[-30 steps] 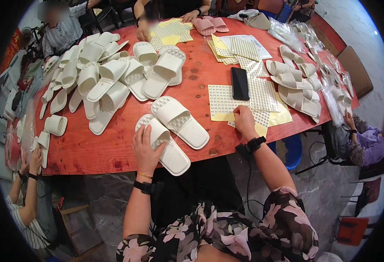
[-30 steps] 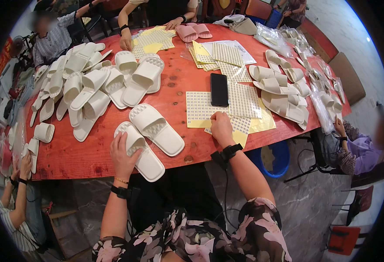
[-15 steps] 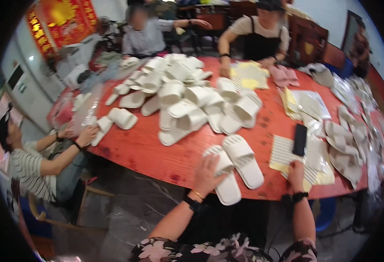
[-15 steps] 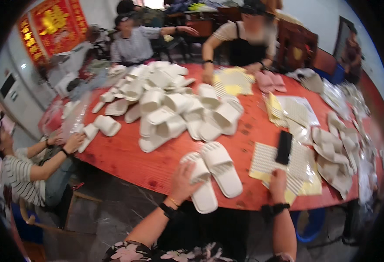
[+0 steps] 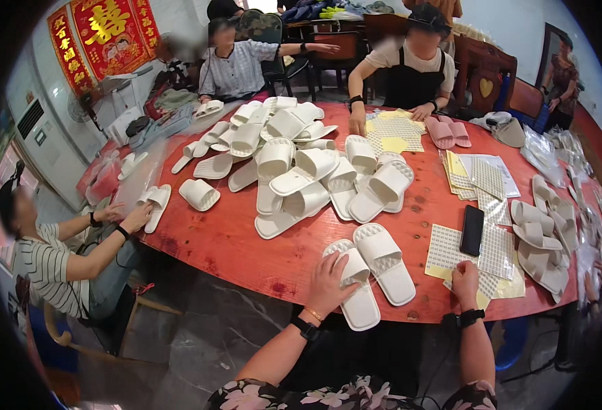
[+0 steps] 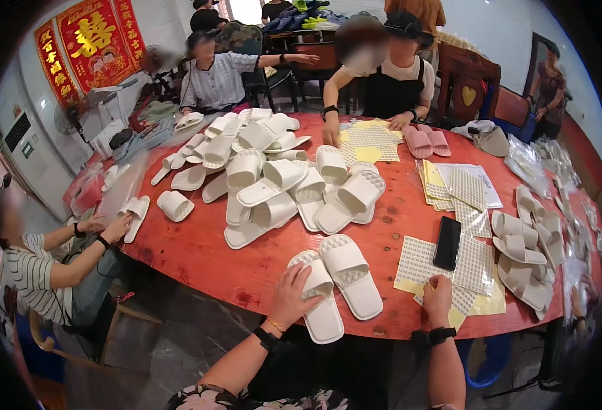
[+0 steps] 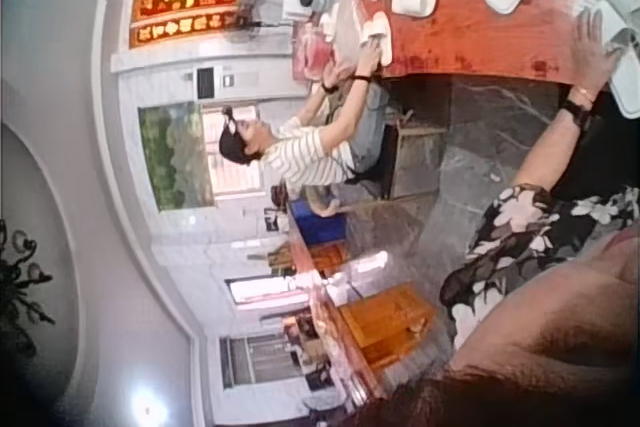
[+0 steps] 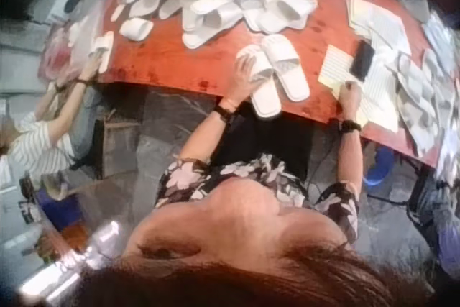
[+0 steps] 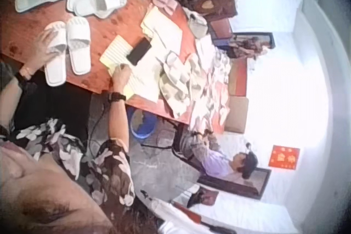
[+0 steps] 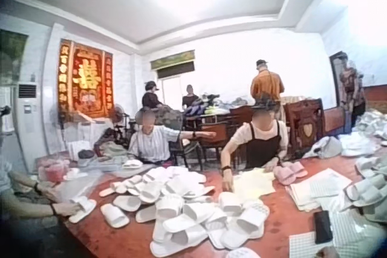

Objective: Apply stickers to and assemble white foam slippers at a manufacturing table.

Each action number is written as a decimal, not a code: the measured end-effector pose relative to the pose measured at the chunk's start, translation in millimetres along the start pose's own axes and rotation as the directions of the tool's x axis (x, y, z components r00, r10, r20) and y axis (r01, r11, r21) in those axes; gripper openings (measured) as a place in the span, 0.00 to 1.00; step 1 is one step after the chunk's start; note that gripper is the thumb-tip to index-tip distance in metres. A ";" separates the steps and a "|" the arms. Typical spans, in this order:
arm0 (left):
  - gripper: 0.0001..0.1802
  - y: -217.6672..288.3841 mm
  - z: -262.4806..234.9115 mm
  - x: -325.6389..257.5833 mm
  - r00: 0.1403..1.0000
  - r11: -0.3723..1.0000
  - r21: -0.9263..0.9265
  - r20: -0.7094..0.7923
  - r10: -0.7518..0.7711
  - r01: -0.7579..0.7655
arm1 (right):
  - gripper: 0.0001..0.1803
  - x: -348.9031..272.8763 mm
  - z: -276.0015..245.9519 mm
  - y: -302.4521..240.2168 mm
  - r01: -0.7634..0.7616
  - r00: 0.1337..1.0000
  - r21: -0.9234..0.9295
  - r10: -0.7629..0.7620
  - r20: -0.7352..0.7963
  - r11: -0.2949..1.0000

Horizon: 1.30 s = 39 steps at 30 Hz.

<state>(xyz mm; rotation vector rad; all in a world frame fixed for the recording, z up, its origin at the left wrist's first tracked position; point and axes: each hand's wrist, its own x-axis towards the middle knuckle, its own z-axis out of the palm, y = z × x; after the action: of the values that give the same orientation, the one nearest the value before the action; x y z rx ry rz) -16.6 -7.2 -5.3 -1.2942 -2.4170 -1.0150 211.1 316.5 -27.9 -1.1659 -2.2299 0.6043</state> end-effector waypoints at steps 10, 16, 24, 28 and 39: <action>0.41 -3.9 -8.2 -10.9 0.999 0.999 0.017 -0.010 -0.043 0.043 | 0.05 -3.8 3.1 -10.1 -0.006 1.000 -0.058 0.007 0.031 0.998; 0.41 4.7 -11.4 -12.7 0.999 0.999 0.001 -0.001 -0.048 0.048 | 0.05 -8.7 -0.2 -2.6 0.001 1.000 -0.082 -0.001 0.002 0.997; 0.43 -10.3 -5.5 -5.8 1.000 1.000 0.007 -0.019 -0.023 0.023 | 0.08 8.7 8.5 2.3 0.049 0.999 0.170 -0.046 -0.027 0.984; 0.42 -12.0 -7.1 -2.6 0.999 0.999 -0.027 -0.031 -0.024 0.023 | 0.06 -21.4 8.7 -71.3 0.136 0.985 0.294 -0.162 0.066 0.946; 0.43 -1.7 -8.3 -7.3 0.999 0.999 -0.015 -0.022 -0.046 0.046 | 0.05 -58.8 55.6 -134.7 0.452 0.866 0.169 -0.477 0.154 0.876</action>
<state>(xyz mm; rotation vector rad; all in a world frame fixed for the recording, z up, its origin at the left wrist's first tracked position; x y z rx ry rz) -14.7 -18.0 -3.4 -1.2305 -2.4382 -1.0558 122.7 189.0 -2.7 -0.4831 -2.4710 0.6615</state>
